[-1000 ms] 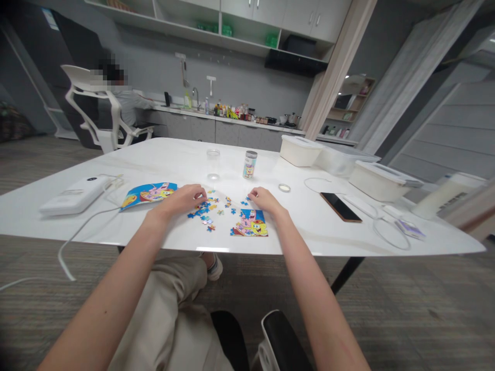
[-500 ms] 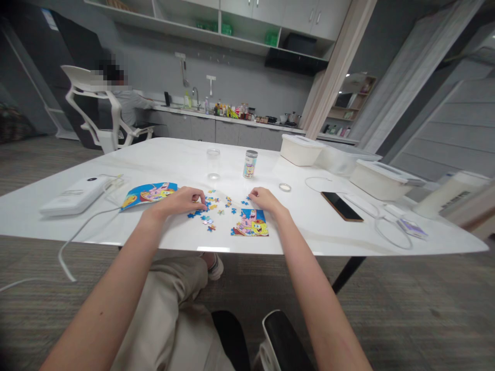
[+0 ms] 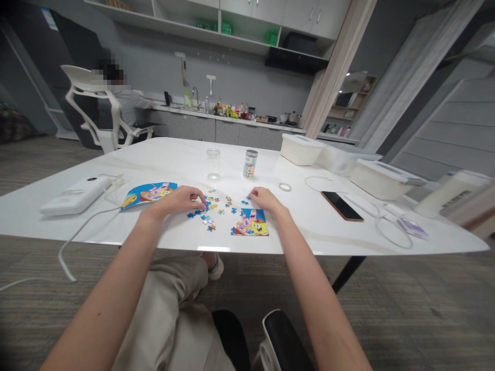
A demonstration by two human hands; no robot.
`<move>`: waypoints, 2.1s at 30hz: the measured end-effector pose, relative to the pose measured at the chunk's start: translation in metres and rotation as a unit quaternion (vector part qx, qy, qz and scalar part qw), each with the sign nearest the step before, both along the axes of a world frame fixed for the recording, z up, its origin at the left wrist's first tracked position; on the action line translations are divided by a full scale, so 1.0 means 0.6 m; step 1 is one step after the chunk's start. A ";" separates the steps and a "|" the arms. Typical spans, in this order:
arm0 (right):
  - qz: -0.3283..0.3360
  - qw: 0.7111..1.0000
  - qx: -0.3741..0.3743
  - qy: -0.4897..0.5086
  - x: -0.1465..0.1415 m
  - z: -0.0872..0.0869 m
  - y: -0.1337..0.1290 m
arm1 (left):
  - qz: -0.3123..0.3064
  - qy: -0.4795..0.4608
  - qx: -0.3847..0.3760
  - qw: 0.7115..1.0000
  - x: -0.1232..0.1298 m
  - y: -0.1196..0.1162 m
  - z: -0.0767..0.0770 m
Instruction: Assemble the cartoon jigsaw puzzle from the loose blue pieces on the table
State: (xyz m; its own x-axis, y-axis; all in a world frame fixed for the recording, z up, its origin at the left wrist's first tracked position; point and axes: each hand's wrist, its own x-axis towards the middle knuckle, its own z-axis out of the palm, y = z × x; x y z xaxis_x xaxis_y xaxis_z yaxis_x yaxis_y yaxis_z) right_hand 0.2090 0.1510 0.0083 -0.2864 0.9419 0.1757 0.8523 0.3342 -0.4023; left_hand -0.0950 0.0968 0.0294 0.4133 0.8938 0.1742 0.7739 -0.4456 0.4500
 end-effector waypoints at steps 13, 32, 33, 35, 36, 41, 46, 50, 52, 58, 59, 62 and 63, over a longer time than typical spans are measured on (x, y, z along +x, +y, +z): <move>0.015 1.000 0.009 0.002 0.004 -0.004 0.004 | -0.026 -0.002 -0.021 0.999 0.017 -0.004 0.002; 0.009 1.000 0.008 -0.012 -0.003 0.006 -0.004 | -0.151 -0.109 -0.059 0.981 0.142 0.046 -0.011; 0.008 1.000 0.006 -0.016 -0.004 0.007 -0.004 | -0.156 -0.110 -0.062 0.980 0.143 0.044 -0.014; 0.007 1.000 0.005 -0.023 -0.005 0.008 -0.004 | -0.161 -0.108 -0.066 0.979 0.143 0.040 -0.016; 0.008 1.000 0.005 -0.024 -0.005 0.009 -0.004 | -0.162 -0.106 -0.067 0.979 0.143 0.038 -0.017; 0.015 1.000 0.002 -0.017 -0.005 0.010 -0.005 | -0.141 -0.088 -0.059 0.984 0.147 0.032 -0.013; 0.004 1.000 -0.004 -0.013 -0.008 0.015 -0.011 | -0.116 -0.065 -0.031 0.991 0.142 0.028 -0.010; 0.037 0.999 0.014 -0.004 -0.009 0.019 -0.018 | -0.116 -0.045 0.053 0.991 0.126 0.024 -0.013; 0.084 0.996 0.038 0.017 -0.010 0.020 -0.022 | -0.123 -0.028 0.067 0.990 0.120 0.021 -0.016; 0.206 0.977 0.001 0.052 -0.021 0.027 -0.042 | -0.140 0.023 0.061 0.988 0.121 0.013 -0.017; 0.208 0.977 -0.009 0.045 -0.022 0.029 -0.046 | -0.143 0.025 0.061 0.988 0.122 0.013 -0.018; 0.206 0.978 -0.028 0.036 -0.026 0.030 -0.052 | -0.144 0.024 0.062 0.987 0.123 0.017 -0.022; 0.205 0.978 -0.031 0.036 -0.027 0.029 -0.053 | -0.144 0.021 0.062 0.987 0.123 0.020 -0.025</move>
State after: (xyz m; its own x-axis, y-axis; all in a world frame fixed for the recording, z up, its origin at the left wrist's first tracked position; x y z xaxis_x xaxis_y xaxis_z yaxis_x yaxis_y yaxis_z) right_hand 0.1930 0.1192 0.0259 -0.6305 0.7605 0.1553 0.6214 0.6144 -0.4861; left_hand -0.0212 0.1086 0.0146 0.6555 0.7115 0.2531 0.6243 -0.6991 0.3485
